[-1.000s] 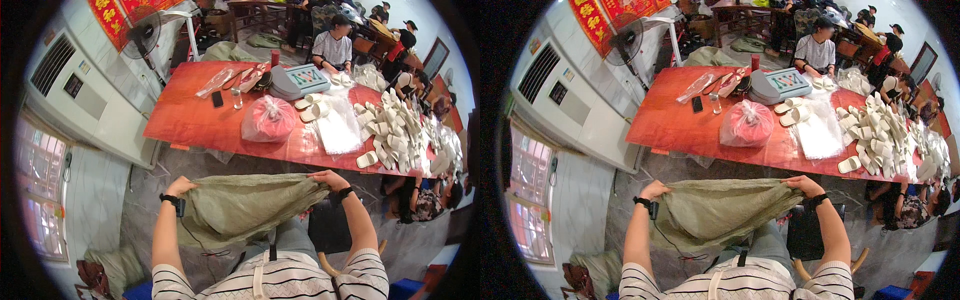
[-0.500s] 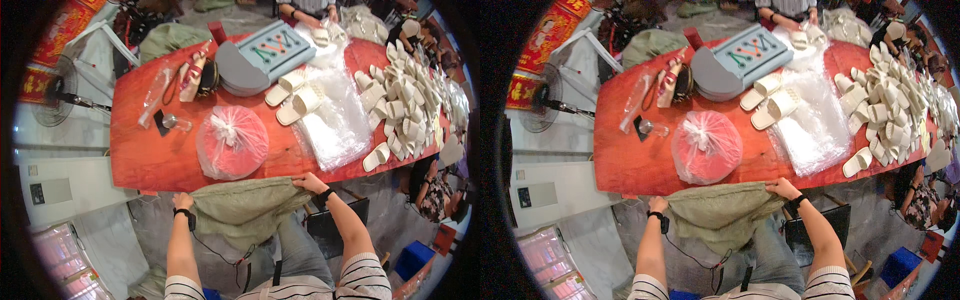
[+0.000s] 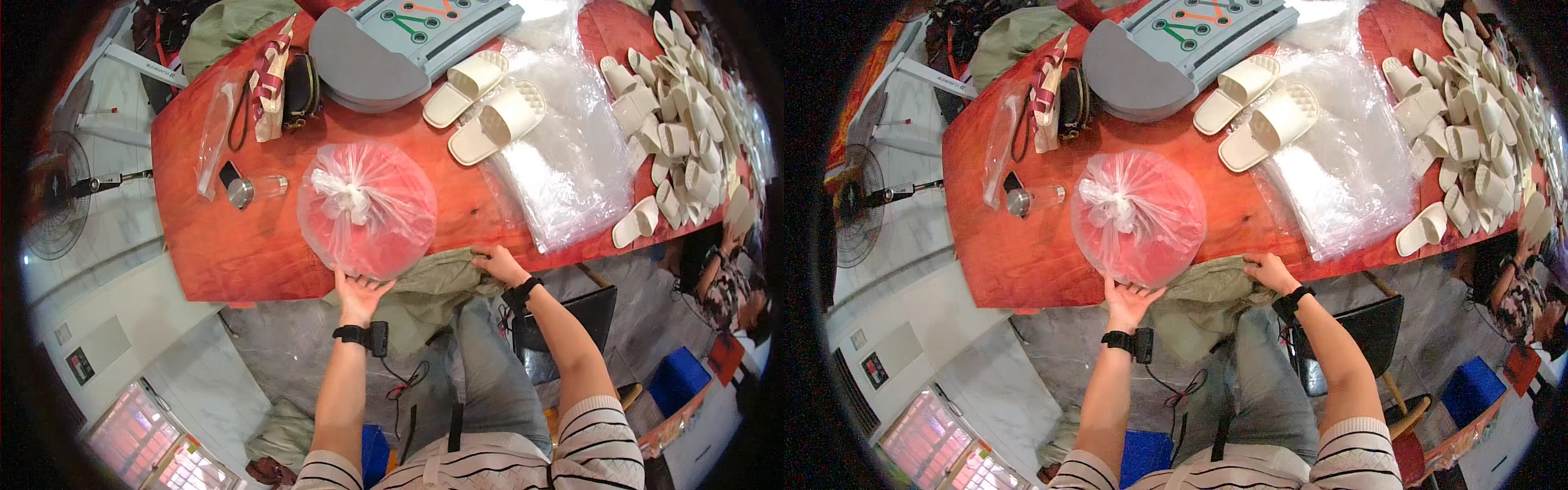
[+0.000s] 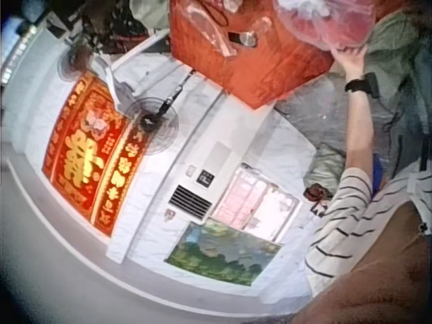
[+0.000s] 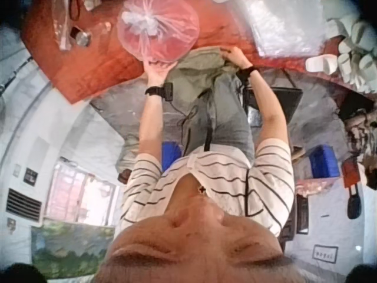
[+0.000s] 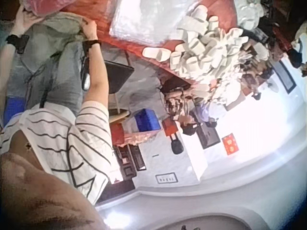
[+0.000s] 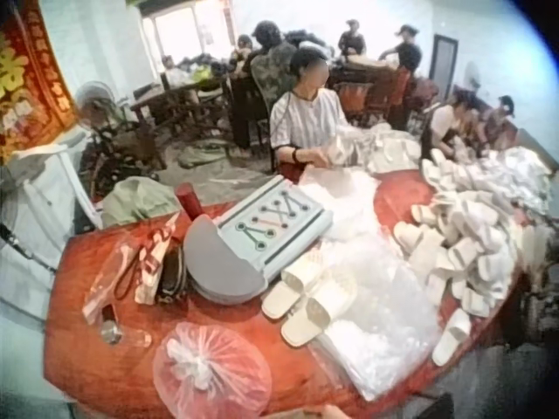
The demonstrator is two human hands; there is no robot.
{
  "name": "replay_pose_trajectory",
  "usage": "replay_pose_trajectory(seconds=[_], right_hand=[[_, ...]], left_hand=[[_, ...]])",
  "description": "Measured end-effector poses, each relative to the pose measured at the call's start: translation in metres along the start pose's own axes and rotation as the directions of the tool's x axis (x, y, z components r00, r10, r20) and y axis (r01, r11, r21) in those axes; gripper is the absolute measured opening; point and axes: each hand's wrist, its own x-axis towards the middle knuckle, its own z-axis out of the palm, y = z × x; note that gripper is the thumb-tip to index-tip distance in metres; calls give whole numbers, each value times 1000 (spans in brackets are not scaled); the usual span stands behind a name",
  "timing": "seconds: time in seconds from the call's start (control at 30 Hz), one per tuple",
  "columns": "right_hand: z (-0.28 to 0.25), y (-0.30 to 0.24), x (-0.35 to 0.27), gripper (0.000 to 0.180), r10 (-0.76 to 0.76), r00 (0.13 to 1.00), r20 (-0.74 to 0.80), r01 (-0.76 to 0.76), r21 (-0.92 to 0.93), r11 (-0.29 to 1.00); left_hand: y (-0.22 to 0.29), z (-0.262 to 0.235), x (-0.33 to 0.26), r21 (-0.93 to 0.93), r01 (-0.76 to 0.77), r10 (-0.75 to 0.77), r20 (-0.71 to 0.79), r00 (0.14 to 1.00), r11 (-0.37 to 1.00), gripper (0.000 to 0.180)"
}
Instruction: Place white slippers into individual plastic bags and then into a large sack.
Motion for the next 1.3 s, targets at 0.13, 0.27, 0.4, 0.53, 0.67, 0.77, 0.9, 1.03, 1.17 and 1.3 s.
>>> replay_pose_trajectory(seconds=[0.13,0.27,0.4,0.53,0.67,0.77,0.9,1.03,1.17,1.3], right_hand=[[13,-10,4,42,-36,999,-10,36,2,999],[19,-14,4,42,-32,999,-29,34,49,998],[24,-26,10,44,-45,999,3,45,39,998],[33,-43,26,41,-48,997,56,46,37,998],[44,-50,47,35,-135,990,43,137,-54,989],[40,-51,67,33,-185,981,53,189,-83,979],[43,-83,83,28,-216,971,97,227,-112,968],[28,-94,115,23,-190,979,-70,190,-8,982],[9,-125,139,26,-24,980,-197,73,242,967],[-19,-122,166,28,-20,949,-316,159,419,894]], left_hand=[[-1,-6,4,-146,-43,50,47,998,988,90],[-23,-21,28,-126,-21,14,-53,999,992,87],[-31,-20,37,-124,-140,138,-25,990,982,56],[-17,-41,31,13,-245,245,-104,964,969,29],[-1,-9,2,-123,-242,220,-170,961,962,21],[18,29,-27,-91,-292,287,-60,956,952,17],[65,58,-57,-27,-351,351,4,936,936,19],[85,93,-58,-14,-345,345,48,937,939,20],[89,93,-59,-1,-374,374,8,927,927,18],[66,76,-52,-23,-334,335,31,942,942,17]])
